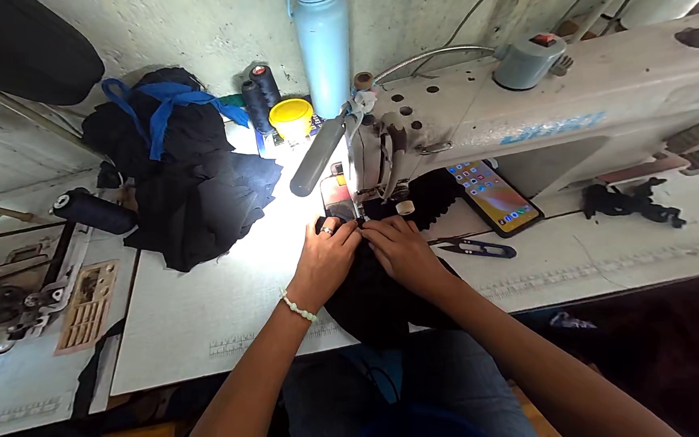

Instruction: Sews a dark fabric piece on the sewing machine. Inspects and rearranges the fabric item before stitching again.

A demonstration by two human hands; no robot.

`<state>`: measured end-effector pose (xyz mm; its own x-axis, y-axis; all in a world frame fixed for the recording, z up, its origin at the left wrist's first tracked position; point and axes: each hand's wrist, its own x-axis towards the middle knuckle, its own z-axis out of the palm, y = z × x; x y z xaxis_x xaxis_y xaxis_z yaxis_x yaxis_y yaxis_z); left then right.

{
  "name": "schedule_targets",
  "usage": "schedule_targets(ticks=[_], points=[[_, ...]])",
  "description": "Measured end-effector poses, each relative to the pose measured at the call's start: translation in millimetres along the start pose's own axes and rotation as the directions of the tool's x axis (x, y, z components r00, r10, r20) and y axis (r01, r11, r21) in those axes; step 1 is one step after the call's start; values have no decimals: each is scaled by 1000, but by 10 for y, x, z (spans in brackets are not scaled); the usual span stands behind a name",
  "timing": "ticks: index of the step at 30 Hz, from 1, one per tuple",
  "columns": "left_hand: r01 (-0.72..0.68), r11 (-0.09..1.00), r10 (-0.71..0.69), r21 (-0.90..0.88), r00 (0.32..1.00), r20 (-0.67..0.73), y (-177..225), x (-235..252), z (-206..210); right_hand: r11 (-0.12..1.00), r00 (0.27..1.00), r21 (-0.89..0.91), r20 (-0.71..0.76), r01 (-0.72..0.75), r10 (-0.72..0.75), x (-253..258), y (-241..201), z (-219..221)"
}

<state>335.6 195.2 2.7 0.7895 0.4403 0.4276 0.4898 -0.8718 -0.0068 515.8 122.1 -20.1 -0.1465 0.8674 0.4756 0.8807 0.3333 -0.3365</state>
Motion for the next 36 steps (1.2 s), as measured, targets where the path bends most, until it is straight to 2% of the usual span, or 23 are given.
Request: schedule_targets(ticks=[6, 10, 15, 19, 27, 32, 36], points=[[-17, 1000, 18, 5, 998, -65, 5, -40, 47, 999, 999, -16, -4, 36, -36, 5, 29, -6], [-60, 998, 61, 16, 997, -55, -32, -33, 32, 997, 998, -40, -11, 68, -68, -3, 29, 5], [-16, 996, 21, 87, 998, -56, 1, -57, 32, 995, 998, -71, -6, 65, -66, 0, 12, 1], [25, 999, -23, 43, 998, -64, 0, -31, 94, 995, 998, -84, -14, 55, -56, 28, 47, 5], [-59, 996, 64, 59, 995, -73, -40, 0, 104, 991, 997, -108, -13, 73, -75, 39, 82, -1], [2, 997, 3, 74, 997, -74, -10, 7, 118, 995, 999, -90, -22, 45, -48, 29, 86, 7], [60, 998, -59, 18, 997, -40, -24, 5, 155, 996, 999, -86, -7, 33, -33, 32, 95, 6]])
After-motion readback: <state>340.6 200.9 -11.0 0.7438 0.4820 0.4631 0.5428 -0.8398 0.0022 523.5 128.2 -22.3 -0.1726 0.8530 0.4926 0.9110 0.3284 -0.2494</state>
